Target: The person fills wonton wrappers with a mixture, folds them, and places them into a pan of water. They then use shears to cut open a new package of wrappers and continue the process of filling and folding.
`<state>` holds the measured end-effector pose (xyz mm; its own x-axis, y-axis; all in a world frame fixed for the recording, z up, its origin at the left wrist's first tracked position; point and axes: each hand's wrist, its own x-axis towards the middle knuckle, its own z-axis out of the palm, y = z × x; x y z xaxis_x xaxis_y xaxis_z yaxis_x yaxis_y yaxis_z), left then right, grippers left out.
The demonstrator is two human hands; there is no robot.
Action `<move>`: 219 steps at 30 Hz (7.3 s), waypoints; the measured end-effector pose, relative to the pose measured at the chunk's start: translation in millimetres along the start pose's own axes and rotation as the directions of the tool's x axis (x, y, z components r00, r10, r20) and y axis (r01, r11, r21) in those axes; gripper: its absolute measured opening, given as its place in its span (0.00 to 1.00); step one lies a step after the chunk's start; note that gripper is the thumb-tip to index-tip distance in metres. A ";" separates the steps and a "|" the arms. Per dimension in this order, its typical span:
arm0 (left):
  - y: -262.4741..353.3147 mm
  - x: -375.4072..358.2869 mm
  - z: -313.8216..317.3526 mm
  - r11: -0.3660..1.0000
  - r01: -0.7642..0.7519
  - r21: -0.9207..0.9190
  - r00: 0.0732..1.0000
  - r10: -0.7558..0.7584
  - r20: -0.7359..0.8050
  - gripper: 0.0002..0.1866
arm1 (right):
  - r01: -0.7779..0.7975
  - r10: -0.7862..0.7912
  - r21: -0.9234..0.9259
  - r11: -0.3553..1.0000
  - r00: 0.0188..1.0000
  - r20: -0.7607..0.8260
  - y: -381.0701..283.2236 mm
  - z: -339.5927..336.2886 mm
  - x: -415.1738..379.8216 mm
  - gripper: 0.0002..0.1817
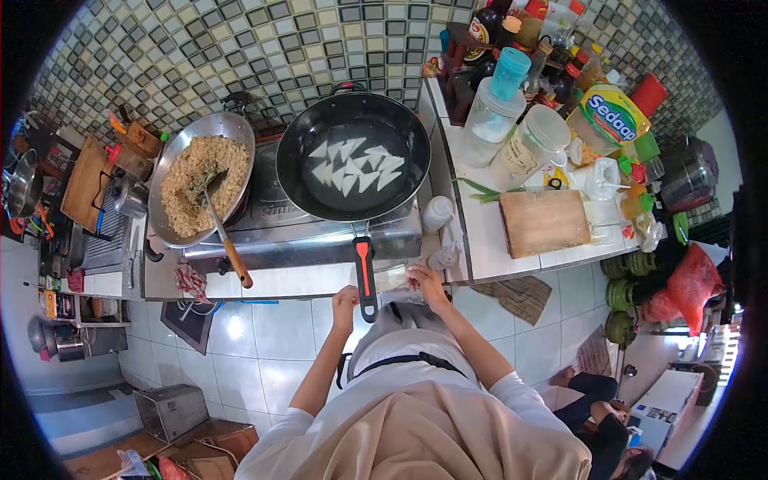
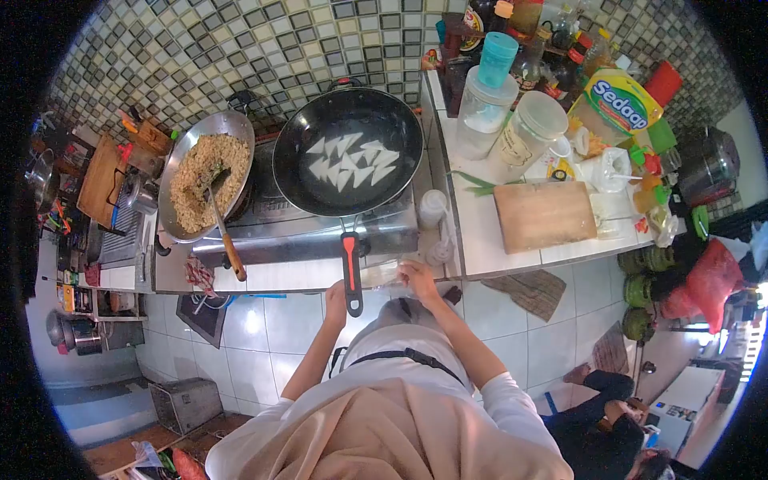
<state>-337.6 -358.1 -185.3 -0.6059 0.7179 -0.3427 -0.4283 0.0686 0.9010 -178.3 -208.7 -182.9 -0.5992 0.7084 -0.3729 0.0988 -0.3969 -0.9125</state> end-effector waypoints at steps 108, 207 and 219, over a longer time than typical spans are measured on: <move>122.7 -5.8 384.7 0.483 -0.726 0.489 0.678 0.622 0.392 0.22 | 0.606 -0.583 -0.232 0.761 0.796 0.163 -239.6 -321.9 -28.9 0.21; 120.4 -8.1 408.2 0.182 -0.832 0.524 0.491 0.680 0.544 0.06 | 0.509 -0.196 -0.856 0.092 0.852 0.485 -271.8 -395.7 82.9 0.08; 113.4 -7.0 407.1 0.229 -0.839 0.493 0.488 0.716 0.499 0.06 | 0.473 -0.137 -0.878 -0.079 0.867 0.480 -266.9 -404.2 93.6 0.15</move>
<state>-109.0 -73.3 27.6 -0.2679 0.7454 0.6104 0.7409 -0.2456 0.6251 60.3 199.4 -42.1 -0.9139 0.3886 -0.1176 0.4059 0.8785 -0.2519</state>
